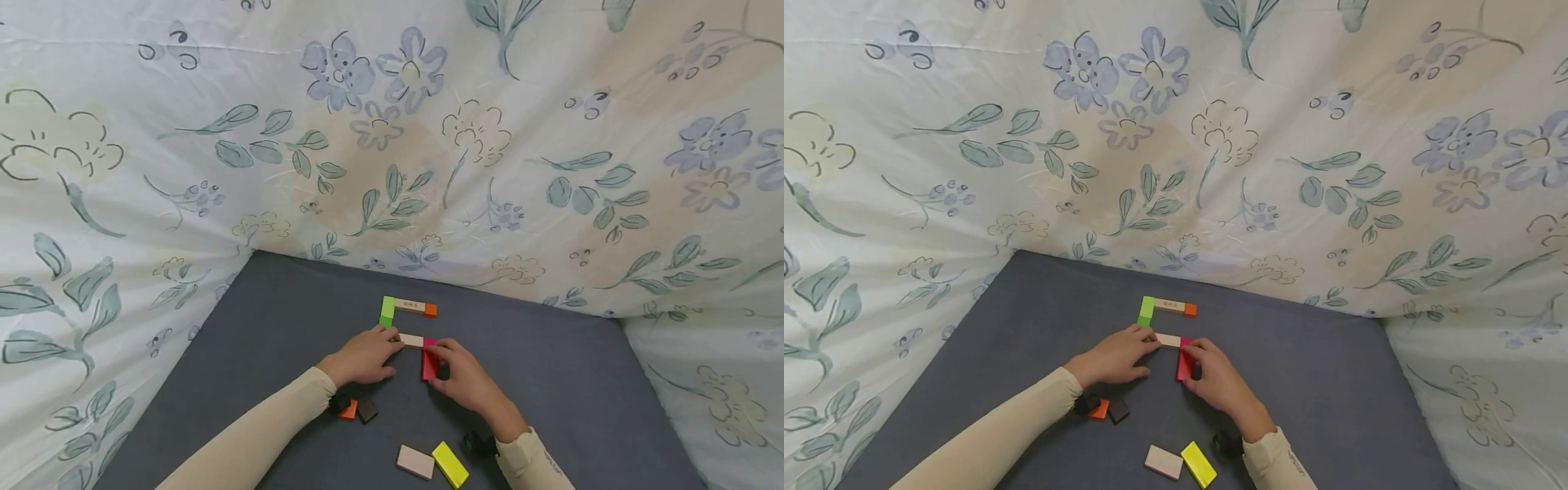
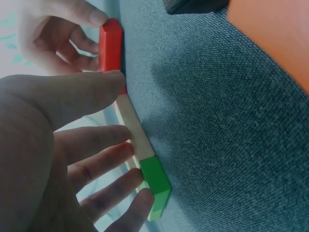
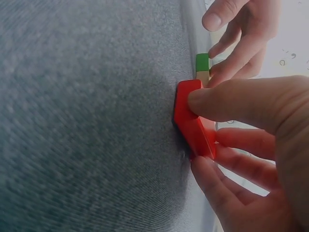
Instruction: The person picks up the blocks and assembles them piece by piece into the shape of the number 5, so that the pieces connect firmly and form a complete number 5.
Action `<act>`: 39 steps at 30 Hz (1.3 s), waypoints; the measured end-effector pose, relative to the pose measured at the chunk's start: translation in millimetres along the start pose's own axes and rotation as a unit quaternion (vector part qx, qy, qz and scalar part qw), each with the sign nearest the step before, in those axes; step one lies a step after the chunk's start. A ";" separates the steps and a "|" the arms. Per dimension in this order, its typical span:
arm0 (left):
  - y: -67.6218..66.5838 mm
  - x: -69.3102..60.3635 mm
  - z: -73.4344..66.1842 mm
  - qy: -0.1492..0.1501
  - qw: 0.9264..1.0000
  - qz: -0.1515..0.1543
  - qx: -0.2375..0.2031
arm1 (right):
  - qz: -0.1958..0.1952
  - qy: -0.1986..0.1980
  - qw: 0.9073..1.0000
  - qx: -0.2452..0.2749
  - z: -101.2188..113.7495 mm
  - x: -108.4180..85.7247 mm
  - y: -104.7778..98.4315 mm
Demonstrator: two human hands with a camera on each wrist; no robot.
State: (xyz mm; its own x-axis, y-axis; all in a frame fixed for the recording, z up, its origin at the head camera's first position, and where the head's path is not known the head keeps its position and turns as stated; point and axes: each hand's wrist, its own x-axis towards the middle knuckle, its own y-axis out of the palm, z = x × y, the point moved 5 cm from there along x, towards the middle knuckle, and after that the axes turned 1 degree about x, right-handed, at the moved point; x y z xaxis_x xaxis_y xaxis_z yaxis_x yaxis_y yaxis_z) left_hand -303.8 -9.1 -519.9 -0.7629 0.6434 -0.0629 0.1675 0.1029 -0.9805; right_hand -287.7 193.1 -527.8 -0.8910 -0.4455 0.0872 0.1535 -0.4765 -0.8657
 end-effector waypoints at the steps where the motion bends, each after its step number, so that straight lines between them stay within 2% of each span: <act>1: -0.1 -0.1 -0.2 -0.001 1.000 0.000 0.000 | 0.001 0.002 1.000 0.000 -0.5 -0.1 0.7; 8: 1.2 -0.1 -1.4 -0.002 1.000 -0.004 0.002 | -0.002 0.014 1.000 0.014 -2.2 0.6 3.0; 18: 4.8 1.3 -0.3 0.000 1.000 -0.008 0.006 | -0.005 0.008 1.000 0.014 -5.0 0.3 4.5; 29: 3.1 1.3 -0.4 0.004 1.000 -0.011 0.004 | -0.011 0.008 1.000 0.015 -4.7 0.0 3.8; 39: 3.0 1.3 -1.0 0.003 1.000 -0.010 0.005 | -0.017 0.007 0.999 0.046 -5.9 -0.8 1.3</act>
State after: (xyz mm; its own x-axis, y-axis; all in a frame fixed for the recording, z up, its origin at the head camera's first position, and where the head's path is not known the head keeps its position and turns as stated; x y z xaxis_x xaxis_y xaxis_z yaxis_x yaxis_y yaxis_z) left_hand -303.6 -7.1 -522.7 -0.7621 0.6461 -0.0424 0.1464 0.1081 -0.9833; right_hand -289.3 197.3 -531.9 -0.9021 -0.4176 0.1087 0.1609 -0.5592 -0.8133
